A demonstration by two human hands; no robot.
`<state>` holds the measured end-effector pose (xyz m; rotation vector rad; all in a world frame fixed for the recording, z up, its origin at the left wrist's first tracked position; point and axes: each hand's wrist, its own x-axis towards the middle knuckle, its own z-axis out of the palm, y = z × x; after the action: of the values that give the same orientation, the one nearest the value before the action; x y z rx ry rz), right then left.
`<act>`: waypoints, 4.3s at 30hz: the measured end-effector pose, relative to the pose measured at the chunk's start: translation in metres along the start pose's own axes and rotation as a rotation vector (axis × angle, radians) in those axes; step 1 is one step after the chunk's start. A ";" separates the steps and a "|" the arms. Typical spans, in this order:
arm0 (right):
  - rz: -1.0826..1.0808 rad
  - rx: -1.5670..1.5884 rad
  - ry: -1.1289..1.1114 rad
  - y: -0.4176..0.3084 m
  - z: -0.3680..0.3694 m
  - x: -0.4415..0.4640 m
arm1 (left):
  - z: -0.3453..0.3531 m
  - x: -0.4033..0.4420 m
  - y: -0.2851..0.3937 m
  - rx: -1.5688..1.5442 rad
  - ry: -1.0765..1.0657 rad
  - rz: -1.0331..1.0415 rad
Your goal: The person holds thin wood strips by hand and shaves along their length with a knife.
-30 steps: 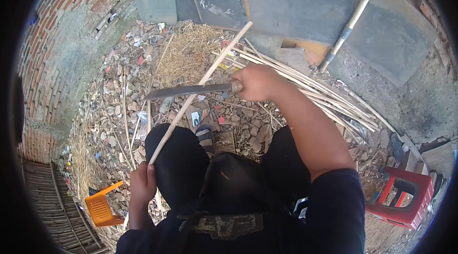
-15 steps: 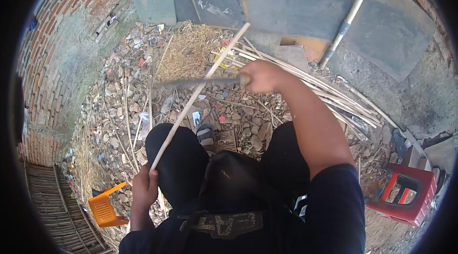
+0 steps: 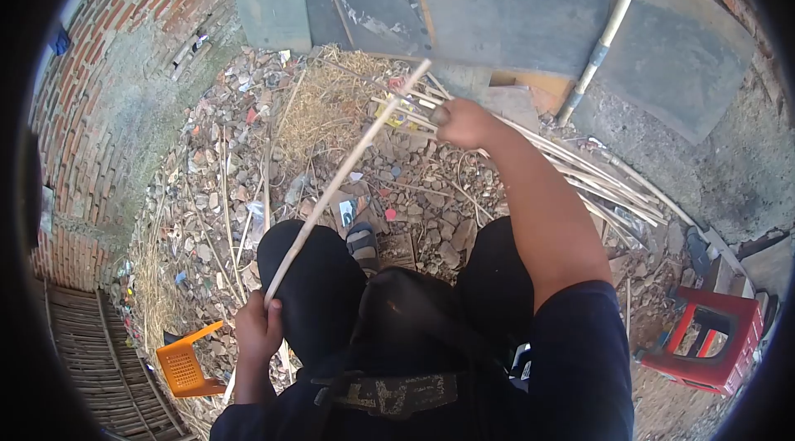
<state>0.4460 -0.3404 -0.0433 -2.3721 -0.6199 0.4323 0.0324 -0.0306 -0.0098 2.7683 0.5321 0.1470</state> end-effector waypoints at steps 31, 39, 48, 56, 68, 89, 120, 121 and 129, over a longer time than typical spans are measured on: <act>-0.202 -0.298 0.052 -0.020 -0.009 -0.021 | -0.002 0.007 -0.005 0.042 0.012 0.046; -0.187 -0.210 0.101 -0.014 0.003 -0.010 | 0.008 0.007 -0.012 -0.055 0.044 0.052; -0.346 -0.293 -0.118 -0.061 0.000 -0.040 | 0.013 0.008 -0.017 -0.051 0.024 0.041; -0.270 -0.161 0.051 -0.027 0.006 -0.021 | 0.014 0.006 -0.009 -0.079 0.054 -0.026; -0.268 -0.223 0.097 -0.042 0.015 -0.020 | -0.002 0.008 0.000 -0.116 -0.018 -0.065; -0.406 -0.301 -0.039 -0.045 0.008 -0.037 | -0.015 -0.029 -0.011 -0.164 -0.077 -0.075; -0.194 -0.197 -0.138 -0.018 0.013 -0.013 | -0.008 -0.021 0.009 0.034 -0.123 -0.083; -0.229 -0.211 -0.164 -0.031 0.011 -0.021 | -0.012 -0.019 0.008 0.024 -0.158 -0.079; -0.178 -0.130 -0.097 -0.026 0.016 -0.010 | -0.010 -0.014 -0.003 -0.060 -0.186 -0.028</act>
<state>0.4219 -0.3200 -0.0369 -2.4017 -0.9203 0.4421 0.0171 -0.0298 -0.0015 2.6794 0.5090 -0.0982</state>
